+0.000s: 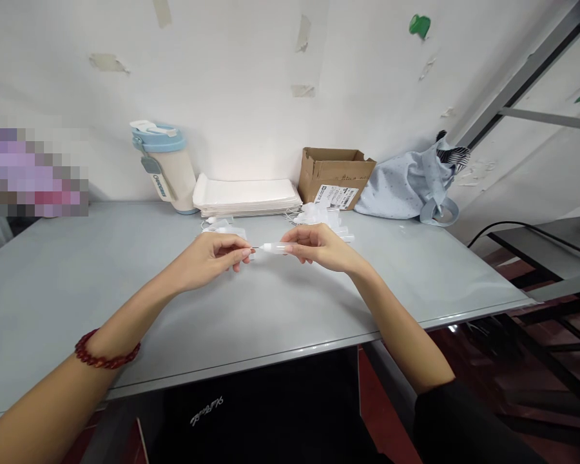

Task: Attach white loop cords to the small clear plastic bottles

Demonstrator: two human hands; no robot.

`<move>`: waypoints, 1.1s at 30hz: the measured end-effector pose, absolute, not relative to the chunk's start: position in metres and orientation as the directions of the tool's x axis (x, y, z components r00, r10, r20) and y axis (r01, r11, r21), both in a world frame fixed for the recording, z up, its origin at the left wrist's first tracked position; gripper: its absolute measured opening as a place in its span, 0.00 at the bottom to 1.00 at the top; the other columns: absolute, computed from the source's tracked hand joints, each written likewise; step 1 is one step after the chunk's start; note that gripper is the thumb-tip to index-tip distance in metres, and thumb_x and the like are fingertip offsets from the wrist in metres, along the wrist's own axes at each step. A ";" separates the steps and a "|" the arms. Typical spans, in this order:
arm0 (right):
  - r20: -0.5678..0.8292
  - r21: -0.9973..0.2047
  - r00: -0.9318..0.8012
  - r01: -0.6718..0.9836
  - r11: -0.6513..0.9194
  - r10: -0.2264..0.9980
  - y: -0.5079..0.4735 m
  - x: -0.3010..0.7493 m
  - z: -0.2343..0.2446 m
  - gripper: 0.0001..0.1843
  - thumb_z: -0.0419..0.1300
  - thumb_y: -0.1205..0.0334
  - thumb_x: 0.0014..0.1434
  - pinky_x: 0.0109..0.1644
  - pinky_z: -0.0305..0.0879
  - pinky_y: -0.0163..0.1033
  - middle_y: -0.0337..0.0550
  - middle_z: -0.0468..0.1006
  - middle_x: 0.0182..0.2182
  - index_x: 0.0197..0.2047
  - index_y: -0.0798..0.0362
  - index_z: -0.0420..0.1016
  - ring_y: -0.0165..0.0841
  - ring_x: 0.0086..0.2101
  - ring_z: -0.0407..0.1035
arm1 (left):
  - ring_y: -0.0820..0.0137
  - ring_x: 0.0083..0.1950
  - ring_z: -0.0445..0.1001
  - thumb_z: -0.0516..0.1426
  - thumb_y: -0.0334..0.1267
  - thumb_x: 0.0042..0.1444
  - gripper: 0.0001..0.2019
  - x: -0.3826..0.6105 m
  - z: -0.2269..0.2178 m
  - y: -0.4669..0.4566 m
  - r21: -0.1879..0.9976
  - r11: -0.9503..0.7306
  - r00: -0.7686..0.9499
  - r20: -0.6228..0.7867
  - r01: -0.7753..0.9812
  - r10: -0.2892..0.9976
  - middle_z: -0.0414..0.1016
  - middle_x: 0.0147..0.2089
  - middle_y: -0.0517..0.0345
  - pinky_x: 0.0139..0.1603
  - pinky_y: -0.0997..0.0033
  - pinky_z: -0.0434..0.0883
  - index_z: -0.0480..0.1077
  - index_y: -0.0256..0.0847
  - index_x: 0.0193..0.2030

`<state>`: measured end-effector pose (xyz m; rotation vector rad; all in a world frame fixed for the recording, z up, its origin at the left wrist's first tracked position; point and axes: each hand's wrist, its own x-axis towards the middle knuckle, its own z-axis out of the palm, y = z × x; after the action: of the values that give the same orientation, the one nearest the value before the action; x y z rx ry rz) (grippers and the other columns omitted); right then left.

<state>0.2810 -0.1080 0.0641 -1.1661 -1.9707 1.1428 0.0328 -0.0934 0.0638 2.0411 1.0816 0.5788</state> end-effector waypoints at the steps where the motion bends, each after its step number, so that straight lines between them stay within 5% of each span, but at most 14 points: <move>1: 0.050 -0.881 -0.455 0.399 0.254 0.889 -0.108 0.281 0.064 0.12 0.58 0.57 0.59 0.28 0.56 0.33 0.38 0.71 0.26 0.42 0.56 0.75 0.24 0.25 0.62 | 0.73 0.29 0.71 0.55 0.44 0.59 0.11 0.033 0.064 -0.094 0.780 -0.368 0.542 0.044 0.506 0.839 0.76 0.32 0.58 0.31 0.75 0.68 0.75 0.40 0.34; 33: 0.050 -0.862 -0.457 0.429 0.270 0.888 -0.111 0.279 0.068 0.12 0.57 0.56 0.59 0.26 0.56 0.31 0.40 0.74 0.27 0.39 0.55 0.76 0.26 0.26 0.62 | 0.72 0.29 0.71 0.54 0.47 0.59 0.14 0.034 0.059 -0.094 0.727 -0.415 0.575 0.035 0.547 0.818 0.76 0.30 0.58 0.32 0.73 0.68 0.76 0.41 0.35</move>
<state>0.2793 -0.1114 0.0679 -1.1839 -2.0049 1.1093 0.0337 -0.0944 0.0593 2.1244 1.0831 0.5111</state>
